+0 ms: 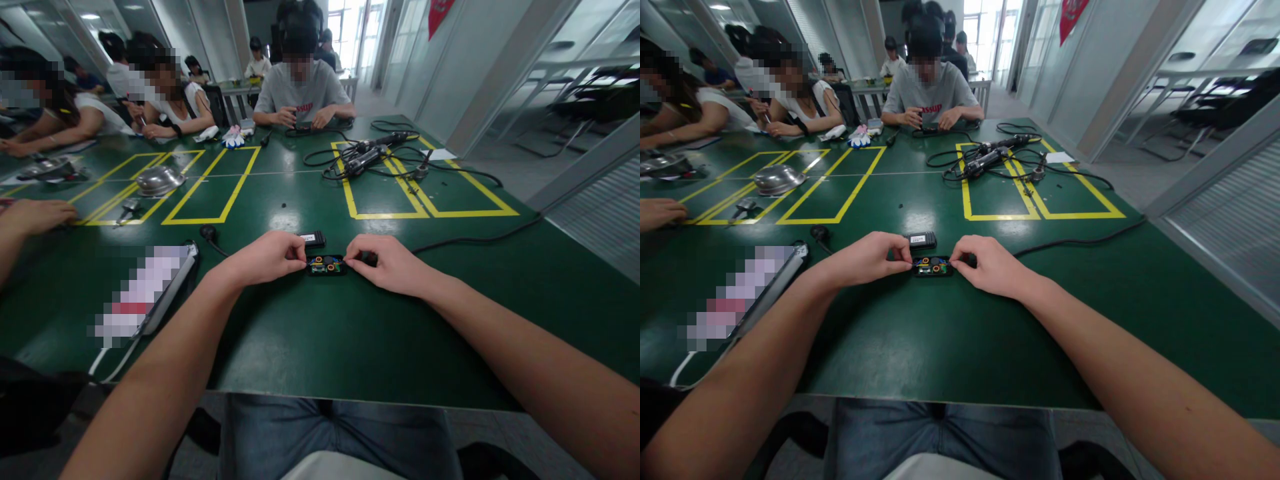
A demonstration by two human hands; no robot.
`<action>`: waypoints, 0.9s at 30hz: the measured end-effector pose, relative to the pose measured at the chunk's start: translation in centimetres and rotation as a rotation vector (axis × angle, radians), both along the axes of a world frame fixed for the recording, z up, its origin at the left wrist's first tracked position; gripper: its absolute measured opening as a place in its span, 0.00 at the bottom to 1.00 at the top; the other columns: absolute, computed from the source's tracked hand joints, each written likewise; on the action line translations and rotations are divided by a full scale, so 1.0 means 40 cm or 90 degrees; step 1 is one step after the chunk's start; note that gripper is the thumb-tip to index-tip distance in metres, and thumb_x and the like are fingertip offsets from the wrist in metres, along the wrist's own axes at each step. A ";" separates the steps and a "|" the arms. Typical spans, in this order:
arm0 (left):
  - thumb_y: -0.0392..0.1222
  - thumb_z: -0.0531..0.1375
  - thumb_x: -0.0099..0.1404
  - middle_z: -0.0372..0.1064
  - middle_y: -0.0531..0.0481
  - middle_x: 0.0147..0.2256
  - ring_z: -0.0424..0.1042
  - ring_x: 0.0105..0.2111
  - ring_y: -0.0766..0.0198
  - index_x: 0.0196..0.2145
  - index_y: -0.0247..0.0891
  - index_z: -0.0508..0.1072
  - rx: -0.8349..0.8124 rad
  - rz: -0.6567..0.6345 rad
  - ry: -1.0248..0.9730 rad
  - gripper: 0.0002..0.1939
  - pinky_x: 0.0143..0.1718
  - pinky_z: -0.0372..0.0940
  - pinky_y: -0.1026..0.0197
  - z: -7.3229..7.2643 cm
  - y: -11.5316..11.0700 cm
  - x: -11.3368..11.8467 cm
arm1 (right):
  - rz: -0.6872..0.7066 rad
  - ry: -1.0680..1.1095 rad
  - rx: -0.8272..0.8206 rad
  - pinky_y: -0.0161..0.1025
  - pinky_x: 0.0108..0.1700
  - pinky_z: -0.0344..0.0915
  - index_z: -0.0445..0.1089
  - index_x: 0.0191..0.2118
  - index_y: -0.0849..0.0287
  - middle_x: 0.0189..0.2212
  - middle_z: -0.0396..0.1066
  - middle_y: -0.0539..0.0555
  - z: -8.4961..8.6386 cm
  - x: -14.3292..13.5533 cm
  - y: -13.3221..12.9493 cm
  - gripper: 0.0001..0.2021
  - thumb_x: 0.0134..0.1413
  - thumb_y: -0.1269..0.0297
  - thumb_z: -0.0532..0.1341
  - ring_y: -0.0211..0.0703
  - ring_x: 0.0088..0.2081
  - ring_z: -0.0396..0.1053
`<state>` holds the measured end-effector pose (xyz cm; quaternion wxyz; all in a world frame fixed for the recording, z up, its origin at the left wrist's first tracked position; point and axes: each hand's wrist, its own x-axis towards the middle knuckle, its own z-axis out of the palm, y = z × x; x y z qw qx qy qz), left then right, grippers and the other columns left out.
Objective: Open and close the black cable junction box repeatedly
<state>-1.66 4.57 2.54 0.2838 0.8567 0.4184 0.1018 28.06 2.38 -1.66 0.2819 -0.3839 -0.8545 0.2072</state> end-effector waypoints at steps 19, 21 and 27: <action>0.40 0.69 0.72 0.84 0.39 0.57 0.82 0.55 0.49 0.63 0.38 0.83 0.183 0.111 -0.090 0.23 0.60 0.76 0.46 -0.056 0.009 0.026 | -0.016 0.059 -0.049 0.48 0.43 0.73 0.65 0.52 0.51 0.40 0.82 0.55 -0.018 -0.008 -0.013 0.16 0.60 0.70 0.63 0.50 0.37 0.75; 0.42 0.70 0.72 0.84 0.40 0.56 0.83 0.53 0.51 0.62 0.38 0.85 0.161 0.068 -0.126 0.22 0.57 0.77 0.49 -0.045 -0.001 0.028 | -0.015 0.061 -0.054 0.48 0.44 0.73 0.64 0.57 0.50 0.43 0.82 0.55 -0.019 -0.006 -0.013 0.22 0.58 0.71 0.63 0.50 0.37 0.75; 0.41 0.70 0.69 0.84 0.42 0.53 0.83 0.52 0.51 0.58 0.38 0.87 0.133 -0.047 -0.125 0.21 0.61 0.75 0.47 -0.037 -0.017 0.037 | -0.008 0.022 -0.038 0.50 0.45 0.74 0.67 0.63 0.53 0.48 0.82 0.58 -0.014 -0.002 -0.015 0.29 0.55 0.69 0.65 0.52 0.39 0.76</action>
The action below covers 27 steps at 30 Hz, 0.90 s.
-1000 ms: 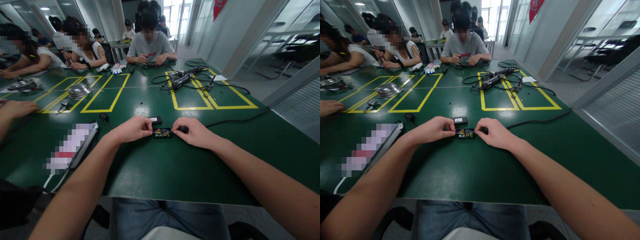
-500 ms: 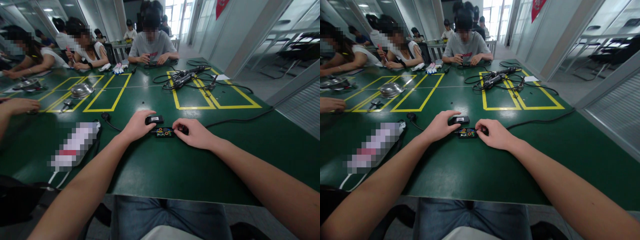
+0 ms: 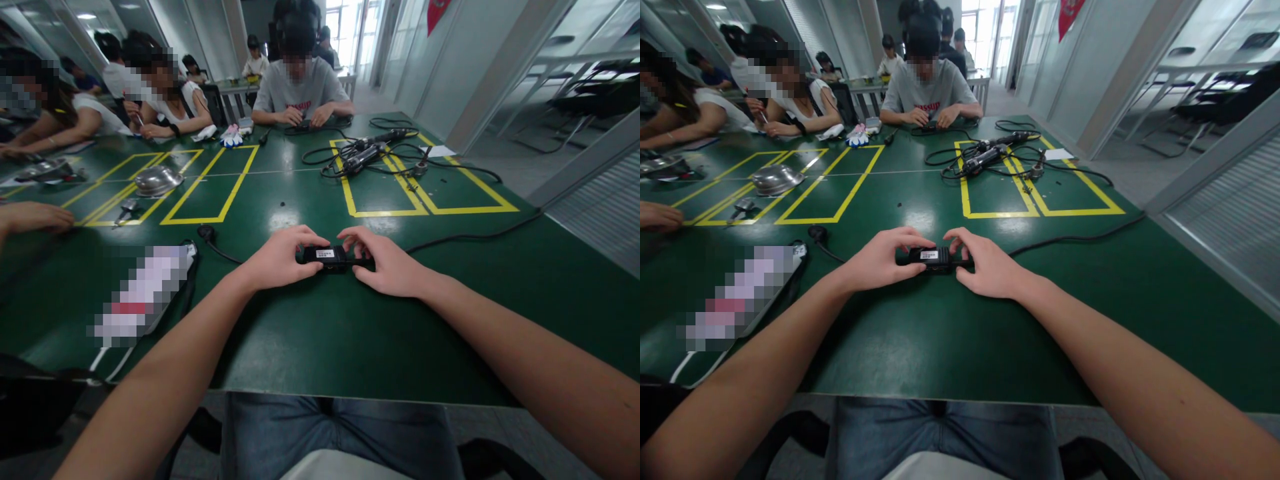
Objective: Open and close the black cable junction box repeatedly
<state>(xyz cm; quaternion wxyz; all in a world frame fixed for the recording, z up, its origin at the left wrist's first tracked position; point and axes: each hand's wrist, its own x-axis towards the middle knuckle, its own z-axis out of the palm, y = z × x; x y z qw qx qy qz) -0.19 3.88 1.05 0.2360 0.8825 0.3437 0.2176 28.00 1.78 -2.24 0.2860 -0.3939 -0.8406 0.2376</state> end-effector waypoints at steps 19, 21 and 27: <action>0.41 0.74 0.71 0.84 0.44 0.50 0.82 0.48 0.52 0.61 0.42 0.86 -0.011 0.013 0.106 0.21 0.54 0.73 0.51 0.000 0.000 0.010 | 0.004 -0.056 0.069 0.49 0.48 0.75 0.83 0.51 0.55 0.45 0.84 0.59 -0.009 0.004 0.015 0.13 0.66 0.56 0.75 0.55 0.43 0.80; 0.41 0.74 0.71 0.84 0.44 0.49 0.81 0.48 0.51 0.61 0.41 0.86 0.000 0.014 0.122 0.22 0.55 0.73 0.50 0.003 -0.002 0.012 | -0.002 -0.060 0.068 0.49 0.48 0.76 0.83 0.51 0.55 0.44 0.85 0.59 -0.010 0.003 0.016 0.14 0.65 0.56 0.76 0.56 0.43 0.81; 0.42 0.73 0.72 0.84 0.45 0.48 0.82 0.49 0.50 0.61 0.42 0.86 0.023 0.008 0.132 0.21 0.58 0.73 0.48 0.007 -0.004 0.015 | -0.007 -0.056 0.064 0.52 0.52 0.76 0.82 0.51 0.53 0.47 0.86 0.59 -0.015 0.004 0.020 0.13 0.64 0.57 0.76 0.58 0.47 0.81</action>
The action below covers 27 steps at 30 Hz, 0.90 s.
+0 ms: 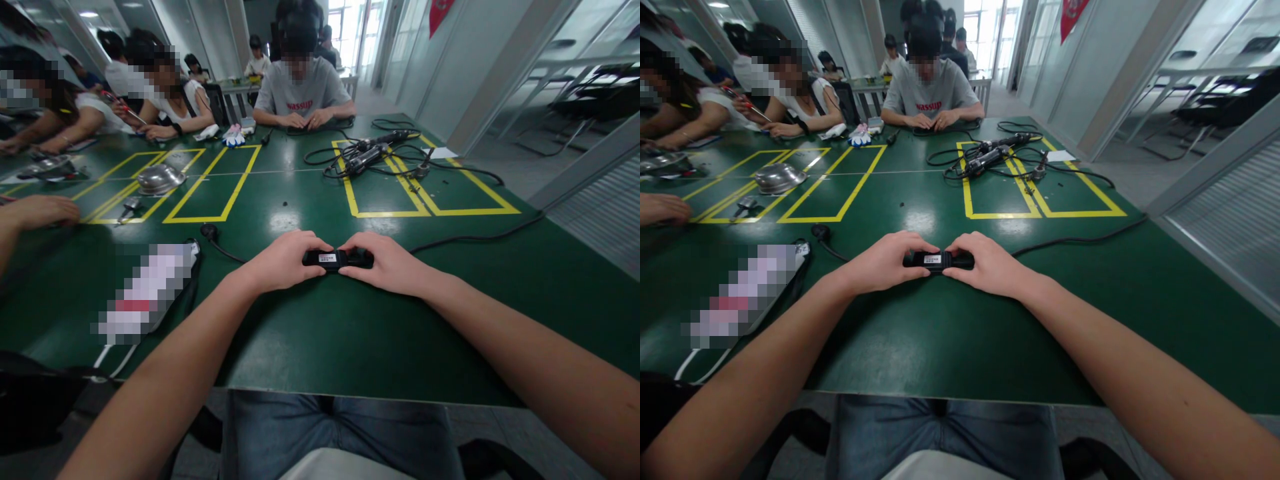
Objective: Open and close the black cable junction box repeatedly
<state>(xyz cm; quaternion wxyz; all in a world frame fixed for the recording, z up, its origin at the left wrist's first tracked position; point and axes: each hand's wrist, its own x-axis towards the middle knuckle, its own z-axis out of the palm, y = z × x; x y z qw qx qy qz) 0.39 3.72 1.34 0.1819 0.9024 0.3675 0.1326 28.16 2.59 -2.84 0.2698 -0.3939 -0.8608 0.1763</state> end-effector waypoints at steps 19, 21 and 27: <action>0.39 0.73 0.69 0.86 0.44 0.52 0.83 0.50 0.50 0.58 0.41 0.85 -0.057 0.011 -0.055 0.21 0.60 0.74 0.47 -0.005 0.004 -0.006 | 0.013 -0.008 -0.003 0.55 0.54 0.77 0.81 0.52 0.54 0.47 0.84 0.59 0.003 -0.005 -0.004 0.14 0.65 0.55 0.74 0.59 0.48 0.80; 0.40 0.73 0.68 0.86 0.44 0.52 0.83 0.49 0.52 0.57 0.40 0.84 -0.109 0.015 -0.110 0.20 0.57 0.75 0.49 -0.008 0.008 -0.010 | 0.007 -0.005 -0.004 0.56 0.55 0.77 0.79 0.55 0.53 0.48 0.84 0.59 -0.001 -0.006 -0.007 0.17 0.65 0.54 0.74 0.59 0.49 0.80; 0.43 0.70 0.70 0.83 0.44 0.50 0.81 0.49 0.53 0.50 0.39 0.79 -0.125 0.128 -0.192 0.13 0.53 0.76 0.50 -0.028 0.032 -0.020 | -0.029 0.063 -0.040 0.56 0.56 0.77 0.69 0.62 0.52 0.49 0.82 0.58 -0.012 -0.009 -0.015 0.27 0.61 0.54 0.76 0.59 0.50 0.80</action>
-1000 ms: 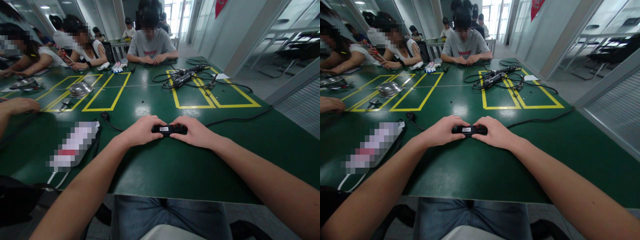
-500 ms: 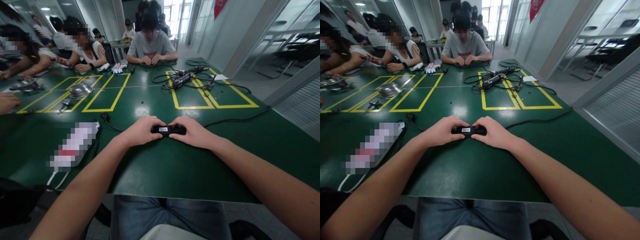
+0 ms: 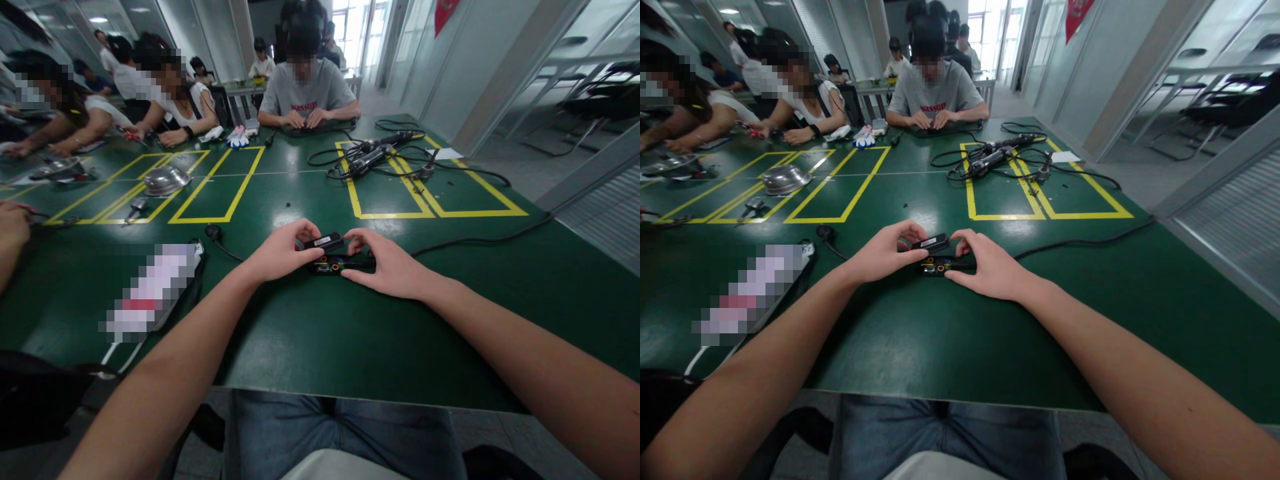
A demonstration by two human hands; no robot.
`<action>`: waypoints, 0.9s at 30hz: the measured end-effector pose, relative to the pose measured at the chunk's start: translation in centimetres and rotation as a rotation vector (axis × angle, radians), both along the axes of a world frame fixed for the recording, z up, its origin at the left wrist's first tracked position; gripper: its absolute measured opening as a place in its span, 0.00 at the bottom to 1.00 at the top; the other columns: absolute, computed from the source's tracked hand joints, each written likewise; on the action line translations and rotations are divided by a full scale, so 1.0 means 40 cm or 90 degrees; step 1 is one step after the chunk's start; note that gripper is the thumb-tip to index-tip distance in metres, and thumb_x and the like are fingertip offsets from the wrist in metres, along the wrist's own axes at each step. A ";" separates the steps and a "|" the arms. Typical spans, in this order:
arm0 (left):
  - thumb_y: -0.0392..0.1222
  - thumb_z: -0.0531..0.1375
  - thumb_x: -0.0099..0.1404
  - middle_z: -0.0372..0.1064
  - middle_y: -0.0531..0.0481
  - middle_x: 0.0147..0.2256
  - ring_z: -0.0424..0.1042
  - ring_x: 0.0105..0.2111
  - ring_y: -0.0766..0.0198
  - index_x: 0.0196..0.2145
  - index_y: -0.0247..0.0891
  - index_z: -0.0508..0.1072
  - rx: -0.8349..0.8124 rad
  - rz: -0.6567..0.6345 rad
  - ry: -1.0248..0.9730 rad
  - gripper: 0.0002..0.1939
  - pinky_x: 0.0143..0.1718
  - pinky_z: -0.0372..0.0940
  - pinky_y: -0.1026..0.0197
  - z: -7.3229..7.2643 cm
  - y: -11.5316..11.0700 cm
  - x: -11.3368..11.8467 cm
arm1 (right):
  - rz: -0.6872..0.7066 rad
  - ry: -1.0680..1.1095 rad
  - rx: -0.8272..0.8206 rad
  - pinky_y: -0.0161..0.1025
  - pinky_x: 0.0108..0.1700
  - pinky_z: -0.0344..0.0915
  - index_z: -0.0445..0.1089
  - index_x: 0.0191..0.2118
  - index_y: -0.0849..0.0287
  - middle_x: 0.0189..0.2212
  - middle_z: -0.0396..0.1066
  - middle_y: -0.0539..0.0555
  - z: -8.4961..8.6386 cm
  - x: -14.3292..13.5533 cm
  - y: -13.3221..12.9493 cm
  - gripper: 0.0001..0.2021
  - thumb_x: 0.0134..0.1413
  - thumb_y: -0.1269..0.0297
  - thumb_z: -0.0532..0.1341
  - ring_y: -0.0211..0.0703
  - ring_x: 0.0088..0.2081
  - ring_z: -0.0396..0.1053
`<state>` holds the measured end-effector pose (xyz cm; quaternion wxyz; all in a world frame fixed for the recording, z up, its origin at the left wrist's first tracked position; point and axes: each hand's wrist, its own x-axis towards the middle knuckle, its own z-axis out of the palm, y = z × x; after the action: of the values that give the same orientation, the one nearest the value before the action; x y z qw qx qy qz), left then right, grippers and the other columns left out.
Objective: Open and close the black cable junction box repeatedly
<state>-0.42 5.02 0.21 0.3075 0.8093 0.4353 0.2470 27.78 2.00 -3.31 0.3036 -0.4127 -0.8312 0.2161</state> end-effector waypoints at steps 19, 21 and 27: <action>0.40 0.69 0.70 0.75 0.55 0.30 0.75 0.32 0.60 0.37 0.41 0.74 -0.070 -0.102 0.144 0.07 0.38 0.67 0.59 0.046 -0.019 -0.019 | 0.033 -0.033 0.012 0.43 0.40 0.71 0.81 0.42 0.53 0.35 0.81 0.53 0.022 -0.001 0.004 0.04 0.67 0.61 0.70 0.46 0.34 0.75; 0.40 0.68 0.71 0.75 0.55 0.30 0.74 0.31 0.60 0.37 0.41 0.74 -0.074 -0.105 0.146 0.06 0.38 0.66 0.59 0.047 -0.019 -0.017 | 0.029 -0.033 0.014 0.44 0.39 0.71 0.82 0.42 0.53 0.35 0.82 0.53 0.023 -0.001 0.004 0.04 0.67 0.60 0.70 0.46 0.33 0.74; 0.42 0.66 0.71 0.74 0.55 0.27 0.73 0.29 0.62 0.36 0.42 0.73 -0.084 -0.119 0.142 0.06 0.36 0.65 0.59 0.048 -0.020 -0.011 | 0.020 -0.018 0.022 0.44 0.38 0.70 0.81 0.39 0.53 0.34 0.81 0.53 0.023 -0.001 0.001 0.06 0.66 0.58 0.70 0.46 0.32 0.74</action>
<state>-0.87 4.23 2.14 0.3313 0.8469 0.4047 0.0964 27.74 2.05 -2.38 0.2956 -0.3975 -0.8452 0.2006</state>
